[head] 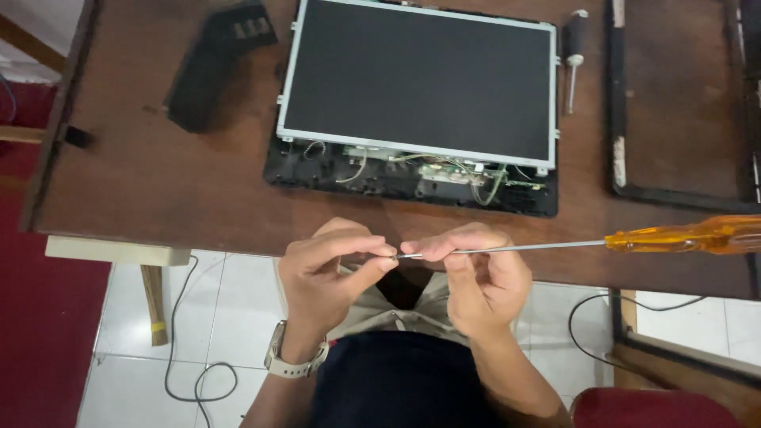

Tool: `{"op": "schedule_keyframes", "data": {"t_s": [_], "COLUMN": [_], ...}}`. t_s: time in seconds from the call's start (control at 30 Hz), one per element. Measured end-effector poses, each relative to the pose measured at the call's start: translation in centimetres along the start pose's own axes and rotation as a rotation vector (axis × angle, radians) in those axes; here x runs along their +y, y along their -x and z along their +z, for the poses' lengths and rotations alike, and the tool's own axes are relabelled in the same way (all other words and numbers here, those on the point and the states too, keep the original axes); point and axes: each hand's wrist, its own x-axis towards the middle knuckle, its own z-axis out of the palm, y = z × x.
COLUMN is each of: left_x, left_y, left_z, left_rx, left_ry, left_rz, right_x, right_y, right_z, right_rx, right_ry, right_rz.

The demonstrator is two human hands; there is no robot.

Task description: The person secures a monitor panel to a chassis using a screwdriver. They repeatedly pick up screws, align them with screw holes on the panel frame, and tighten them. The person handles the monitor panel and a screwdriver throughout the task.

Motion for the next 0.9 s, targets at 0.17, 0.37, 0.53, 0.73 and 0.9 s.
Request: {"op": "schedule_keyframes", "data": {"t_s": [0.17,0.37,0.53,0.73,0.9], "left_x": [0.9,1.4,1.6,2.2,2.7], "left_y": [0.3,0.1,-0.1,-0.5,-0.5], "left_z": [1.2,1.9,2.2,2.2,2.3], "left_rx": [-0.040,-0.049,-0.060,-0.072,-0.098], "left_ry": [-0.036,-0.043,-0.083,-0.162,-0.182], "left_rz": [0.014,0.031,0.030,0.068,0.111], "right_x": [-0.7,-0.3,0.0,-1.0,-0.8], "right_y": [0.4,1.1,1.2,0.2,0.5], "right_z": [-0.9,-1.9,-2.3,-2.3,-2.4], "right_rx": [0.045,0.067,0.065,-0.021,-0.004], "right_ry": [-0.012,-0.079,-0.079,0.041,0.003], "right_rz": [0.027,0.048,0.051,0.020,0.013]}}
